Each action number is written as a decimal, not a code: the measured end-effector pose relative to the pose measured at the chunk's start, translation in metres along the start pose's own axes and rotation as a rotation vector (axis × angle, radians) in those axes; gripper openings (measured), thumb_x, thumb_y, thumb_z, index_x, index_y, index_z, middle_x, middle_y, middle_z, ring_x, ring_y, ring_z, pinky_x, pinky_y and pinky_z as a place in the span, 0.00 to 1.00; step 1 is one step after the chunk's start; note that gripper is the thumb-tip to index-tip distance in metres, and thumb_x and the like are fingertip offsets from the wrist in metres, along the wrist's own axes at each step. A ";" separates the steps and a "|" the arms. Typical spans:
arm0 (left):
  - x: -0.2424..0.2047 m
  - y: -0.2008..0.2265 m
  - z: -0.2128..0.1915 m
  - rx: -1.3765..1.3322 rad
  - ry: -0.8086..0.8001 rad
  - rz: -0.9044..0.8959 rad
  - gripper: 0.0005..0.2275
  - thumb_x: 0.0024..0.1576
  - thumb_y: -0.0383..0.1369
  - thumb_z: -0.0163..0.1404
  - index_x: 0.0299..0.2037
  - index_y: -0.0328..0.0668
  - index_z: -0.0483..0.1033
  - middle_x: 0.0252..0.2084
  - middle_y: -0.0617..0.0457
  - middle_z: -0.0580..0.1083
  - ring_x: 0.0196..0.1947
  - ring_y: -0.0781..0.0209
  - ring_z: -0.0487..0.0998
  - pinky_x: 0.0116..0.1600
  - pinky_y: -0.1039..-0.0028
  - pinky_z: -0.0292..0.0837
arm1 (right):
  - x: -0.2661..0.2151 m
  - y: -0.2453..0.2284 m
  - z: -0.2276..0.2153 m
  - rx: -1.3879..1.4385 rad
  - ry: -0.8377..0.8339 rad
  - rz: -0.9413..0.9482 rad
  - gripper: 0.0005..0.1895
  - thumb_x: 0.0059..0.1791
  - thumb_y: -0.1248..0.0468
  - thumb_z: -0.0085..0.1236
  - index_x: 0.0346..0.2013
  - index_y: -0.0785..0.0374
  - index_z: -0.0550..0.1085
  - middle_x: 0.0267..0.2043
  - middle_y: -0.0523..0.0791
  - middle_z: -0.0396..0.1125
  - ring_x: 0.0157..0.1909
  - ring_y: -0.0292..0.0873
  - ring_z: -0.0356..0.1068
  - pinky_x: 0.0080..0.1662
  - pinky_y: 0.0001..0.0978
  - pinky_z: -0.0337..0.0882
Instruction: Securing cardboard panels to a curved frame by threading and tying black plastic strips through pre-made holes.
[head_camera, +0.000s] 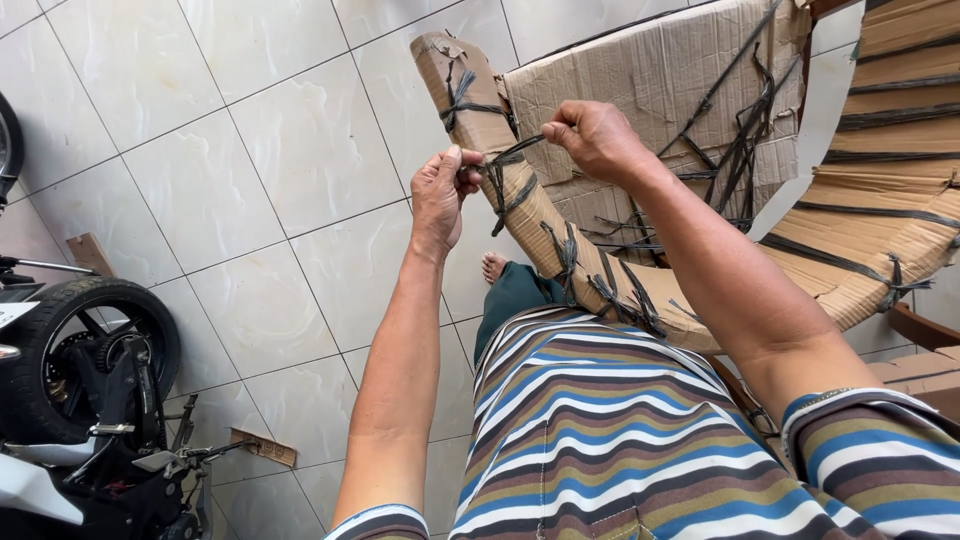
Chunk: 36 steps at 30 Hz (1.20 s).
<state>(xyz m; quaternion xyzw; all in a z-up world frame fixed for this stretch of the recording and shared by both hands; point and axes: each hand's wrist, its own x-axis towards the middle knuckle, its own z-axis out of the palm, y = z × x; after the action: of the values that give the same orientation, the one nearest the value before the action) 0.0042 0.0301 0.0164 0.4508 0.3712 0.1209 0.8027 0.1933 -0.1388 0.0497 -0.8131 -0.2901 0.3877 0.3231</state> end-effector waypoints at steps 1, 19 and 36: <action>0.003 0.000 0.004 -0.022 0.040 0.027 0.12 0.64 0.39 0.50 0.37 0.38 0.79 0.36 0.48 0.80 0.27 0.68 0.77 0.36 0.79 0.73 | -0.002 -0.005 -0.005 0.054 0.007 0.005 0.13 0.59 0.54 0.54 0.36 0.57 0.74 0.38 0.44 0.70 0.40 0.42 0.65 0.41 0.38 0.66; 0.009 0.006 0.007 0.785 -0.051 0.309 0.12 0.61 0.41 0.56 0.28 0.46 0.75 0.26 0.62 0.68 0.30 0.70 0.65 0.36 0.76 0.62 | 0.011 -0.070 0.007 0.315 -0.018 -0.262 0.18 0.60 0.57 0.37 0.60 0.56 0.70 0.65 0.52 0.64 0.65 0.51 0.65 0.61 0.45 0.71; 0.014 0.007 0.011 0.430 0.058 0.085 0.04 0.64 0.33 0.53 0.44 0.43 0.78 0.32 0.57 0.81 0.34 0.74 0.80 0.44 0.83 0.77 | 0.031 -0.013 0.078 0.539 0.003 -0.132 0.07 0.54 0.71 0.54 0.41 0.59 0.79 0.24 0.40 0.66 0.27 0.30 0.66 0.27 0.18 0.74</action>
<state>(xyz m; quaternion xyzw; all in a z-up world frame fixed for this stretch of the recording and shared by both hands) 0.0227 0.0344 0.0182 0.6231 0.3921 0.0855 0.6713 0.1431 -0.0849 0.0082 -0.6778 -0.2284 0.4279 0.5526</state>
